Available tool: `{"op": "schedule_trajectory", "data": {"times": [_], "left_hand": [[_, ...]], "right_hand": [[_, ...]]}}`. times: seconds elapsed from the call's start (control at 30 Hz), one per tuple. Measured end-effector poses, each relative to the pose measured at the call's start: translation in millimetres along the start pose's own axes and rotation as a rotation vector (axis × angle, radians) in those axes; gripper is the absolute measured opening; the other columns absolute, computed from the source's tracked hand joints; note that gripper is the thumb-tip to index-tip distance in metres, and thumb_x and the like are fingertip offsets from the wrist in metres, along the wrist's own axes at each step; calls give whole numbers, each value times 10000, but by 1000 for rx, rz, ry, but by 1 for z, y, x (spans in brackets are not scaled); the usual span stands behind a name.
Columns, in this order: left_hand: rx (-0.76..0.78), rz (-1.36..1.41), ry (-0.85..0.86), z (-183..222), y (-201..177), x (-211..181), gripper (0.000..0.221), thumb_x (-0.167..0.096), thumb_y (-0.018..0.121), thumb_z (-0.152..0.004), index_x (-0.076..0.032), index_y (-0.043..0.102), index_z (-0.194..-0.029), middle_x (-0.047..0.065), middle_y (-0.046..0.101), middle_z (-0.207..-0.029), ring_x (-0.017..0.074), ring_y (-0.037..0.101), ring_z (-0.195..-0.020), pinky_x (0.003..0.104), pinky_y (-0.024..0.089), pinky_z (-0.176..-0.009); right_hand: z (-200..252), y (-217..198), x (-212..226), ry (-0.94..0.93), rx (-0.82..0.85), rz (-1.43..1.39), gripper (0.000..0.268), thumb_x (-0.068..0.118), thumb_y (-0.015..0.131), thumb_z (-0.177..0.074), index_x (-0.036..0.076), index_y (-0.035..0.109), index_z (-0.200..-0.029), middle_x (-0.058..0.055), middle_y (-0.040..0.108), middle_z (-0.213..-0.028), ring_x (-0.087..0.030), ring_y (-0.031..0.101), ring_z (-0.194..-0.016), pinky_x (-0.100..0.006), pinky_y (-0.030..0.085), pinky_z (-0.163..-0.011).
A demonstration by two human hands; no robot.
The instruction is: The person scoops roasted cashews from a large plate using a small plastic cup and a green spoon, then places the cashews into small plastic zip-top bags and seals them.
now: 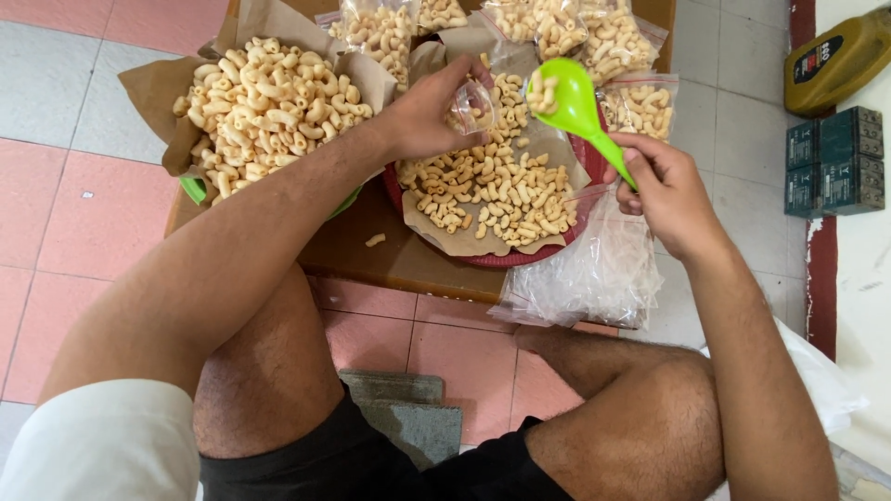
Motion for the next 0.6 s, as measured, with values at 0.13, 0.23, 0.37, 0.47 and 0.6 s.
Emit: {"op": "schedule_trajectory", "data": {"times": [0.13, 0.23, 0.37, 0.47, 0.6], "left_hand": [[22, -69, -9, -2, 7, 4, 593, -224, 897, -920, -176, 480, -1338, 38, 571, -1050, 154, 531, -802, 390, 502, -821], [35, -18, 65, -7, 14, 2, 750, -197, 909, -887, -16, 431, -1436, 197, 652, -1414, 348, 637, -1296, 485, 542, -1055], [-9, 6, 99, -5, 8, -6, 815, -207, 898, -911, 1, 399, -1520, 174, 618, -1474, 326, 594, -1356, 484, 464, -1162], [-22, 30, 109, -2, 1, -11, 647, -204, 888, -927, -101, 456, -1396, 117, 626, -1369, 275, 612, -1266, 461, 497, -1089], [-52, 87, 81, 1, -5, -17, 546, -161, 904, -924, -174, 501, -1291, 101, 643, -1285, 239, 629, -1219, 429, 565, -985]], "right_hand": [[17, 20, 29, 24, -50, 142, 438, 94, 451, -1162, 111, 555, -1588, -105, 701, -1072, -131, 558, -721, -227, 478, -589], [23, 35, 42, -202, -32, 329, 471, 1, 511, -1124, 133, 564, -1573, -137, 738, -1218, -156, 697, -834, -246, 580, -610], [26, 33, 51, -523, -111, 554, 471, -25, 596, -1126, 97, 606, -1581, -128, 694, -1111, -232, 603, -918, -395, 513, -814], [17, 19, 48, -461, -160, 537, 481, -51, 565, -1118, 69, 584, -1584, -175, 713, -1202, -254, 635, -994, -433, 566, -898], [-7, 1, 17, -308, -172, 606, 472, -33, 504, -1123, -15, 545, -1594, -196, 726, -1219, -332, 644, -1166, -548, 446, -1104]]}}
Point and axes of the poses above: each hand's wrist, its own z-axis away from the middle knuckle, its own y-axis out of the palm, x = y × z, the point moved 6 cm from there along -z, towards the middle knuckle
